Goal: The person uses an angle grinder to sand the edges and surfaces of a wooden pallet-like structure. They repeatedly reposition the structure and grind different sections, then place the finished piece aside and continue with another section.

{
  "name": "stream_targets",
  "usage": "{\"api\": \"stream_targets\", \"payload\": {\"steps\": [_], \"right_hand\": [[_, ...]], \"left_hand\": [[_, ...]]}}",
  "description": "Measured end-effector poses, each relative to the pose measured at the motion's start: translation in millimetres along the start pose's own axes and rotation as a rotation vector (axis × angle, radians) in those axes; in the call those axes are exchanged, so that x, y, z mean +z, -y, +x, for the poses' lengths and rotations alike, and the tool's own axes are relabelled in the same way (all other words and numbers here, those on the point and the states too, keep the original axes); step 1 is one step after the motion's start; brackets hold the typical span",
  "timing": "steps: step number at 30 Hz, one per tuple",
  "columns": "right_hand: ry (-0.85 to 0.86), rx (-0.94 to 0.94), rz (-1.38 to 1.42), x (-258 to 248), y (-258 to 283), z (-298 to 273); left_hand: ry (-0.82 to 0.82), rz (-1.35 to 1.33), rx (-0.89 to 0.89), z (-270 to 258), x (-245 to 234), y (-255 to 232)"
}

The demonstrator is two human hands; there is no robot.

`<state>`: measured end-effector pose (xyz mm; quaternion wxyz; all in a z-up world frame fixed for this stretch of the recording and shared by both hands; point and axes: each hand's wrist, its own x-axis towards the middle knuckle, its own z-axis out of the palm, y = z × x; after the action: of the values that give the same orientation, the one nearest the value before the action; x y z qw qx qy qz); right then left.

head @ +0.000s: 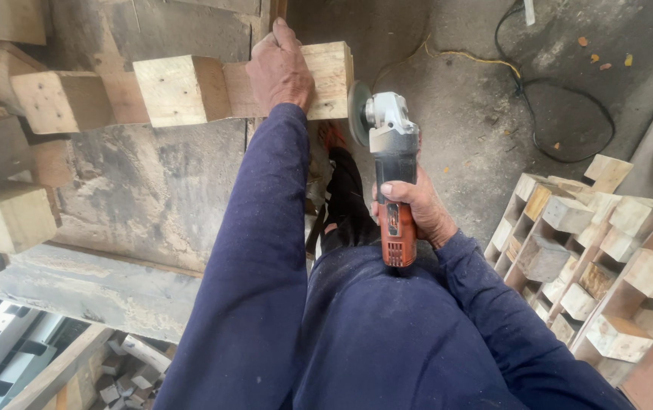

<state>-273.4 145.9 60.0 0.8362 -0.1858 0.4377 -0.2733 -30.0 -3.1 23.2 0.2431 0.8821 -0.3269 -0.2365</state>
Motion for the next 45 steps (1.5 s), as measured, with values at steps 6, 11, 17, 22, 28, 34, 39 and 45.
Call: {"api": "stream_targets", "payload": {"steps": [6, 11, 17, 22, 28, 34, 39, 45], "right_hand": [[-0.022, 0.049, 0.064, -2, -5, 5], [0.056, 0.034, 0.061, -14, -7, 8], [-0.033, 0.107, -0.025, -23, 10, 23], [0.047, 0.059, -0.062, -23, 23, 23], [-0.006, 0.098, -0.083, -23, 29, 27], [0.094, 0.047, -0.040, -24, 27, 25], [0.004, 0.076, -0.063, -22, 36, 32], [0.086, 0.052, -0.065, -21, 44, 30]], "left_hand": [[0.043, 0.012, -0.026, -1, -6, -7], [0.015, -0.022, -0.013, -1, -3, -3], [0.023, 0.012, 0.004, 8, 4, 1], [-0.009, 0.022, 0.016, 9, 6, 5], [-0.028, 0.034, 0.021, 6, 5, 6], [-0.059, 0.020, 0.023, 7, 3, 6], [-0.021, 0.059, 0.017, 4, 5, 4], [-0.002, 0.026, 0.002, 3, 0, 1]]}}
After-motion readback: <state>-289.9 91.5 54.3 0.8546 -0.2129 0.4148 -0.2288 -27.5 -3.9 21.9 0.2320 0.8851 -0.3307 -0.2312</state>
